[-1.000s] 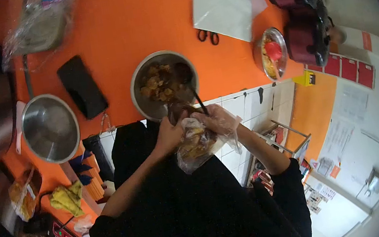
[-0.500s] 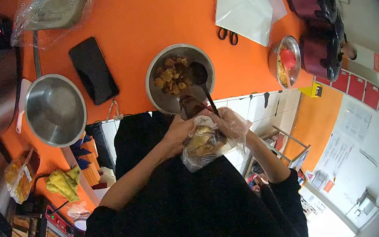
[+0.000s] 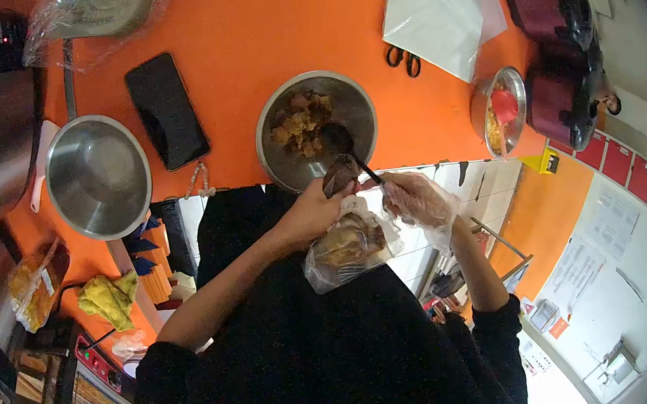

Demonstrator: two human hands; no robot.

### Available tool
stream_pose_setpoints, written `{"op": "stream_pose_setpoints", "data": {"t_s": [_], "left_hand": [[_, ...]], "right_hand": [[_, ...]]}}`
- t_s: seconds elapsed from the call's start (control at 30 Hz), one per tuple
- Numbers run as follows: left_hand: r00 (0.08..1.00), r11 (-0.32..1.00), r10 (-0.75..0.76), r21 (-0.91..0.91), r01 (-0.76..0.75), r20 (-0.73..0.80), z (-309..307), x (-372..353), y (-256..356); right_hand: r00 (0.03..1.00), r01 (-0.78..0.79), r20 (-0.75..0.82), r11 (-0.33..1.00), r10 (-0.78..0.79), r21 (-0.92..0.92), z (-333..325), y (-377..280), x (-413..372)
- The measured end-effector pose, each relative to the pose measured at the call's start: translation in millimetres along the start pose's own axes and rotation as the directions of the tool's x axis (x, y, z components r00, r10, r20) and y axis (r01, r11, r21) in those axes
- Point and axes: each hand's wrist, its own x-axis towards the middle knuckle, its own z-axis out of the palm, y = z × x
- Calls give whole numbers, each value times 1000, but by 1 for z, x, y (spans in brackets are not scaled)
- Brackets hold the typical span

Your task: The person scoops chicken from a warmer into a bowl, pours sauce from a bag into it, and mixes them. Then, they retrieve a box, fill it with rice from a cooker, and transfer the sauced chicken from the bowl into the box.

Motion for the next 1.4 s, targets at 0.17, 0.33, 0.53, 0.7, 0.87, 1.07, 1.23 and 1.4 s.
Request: {"op": "stream_pose_setpoints", "data": {"t_s": [0.17, 0.33, 0.53, 0.7, 0.87, 1.07, 1.23, 1.4], "left_hand": [[999, 1000, -27, 17, 26, 38, -14, 7, -7], [992, 986, -61, 163, 43, 109, -22, 6, 0], [963, 961, -129, -210, 180, 237, -23, 10, -8], [895, 809, -236, -434, 397, 378, -20, 10, -9], [858, 730, -150, -531, 431, 490, -35, 17, -18], [932, 931, -239, -209, 300, 273, -16, 0, 9], [897, 851, -308, -330, 409, 319, -15, -3, 13], [900, 847, -266, -362, 390, 347, -20, 1, 8]], "right_hand": [[986, 43, 133, 926, -100, 376, 5, 16, 8], [984, 93, 97, 902, -146, 421, 12, 32, 12], [975, 72, 151, 875, -163, 479, 11, 39, 14], [974, 57, 174, 895, -148, 443, 12, 45, 18], [977, 40, 173, 898, -128, 439, 11, 48, 18], [968, 39, 207, 903, -139, 428, 9, 49, 22], [967, 69, 190, 896, -168, 439, 10, 52, 24], [965, 86, 191, 902, -182, 424, 9, 53, 24]]}}
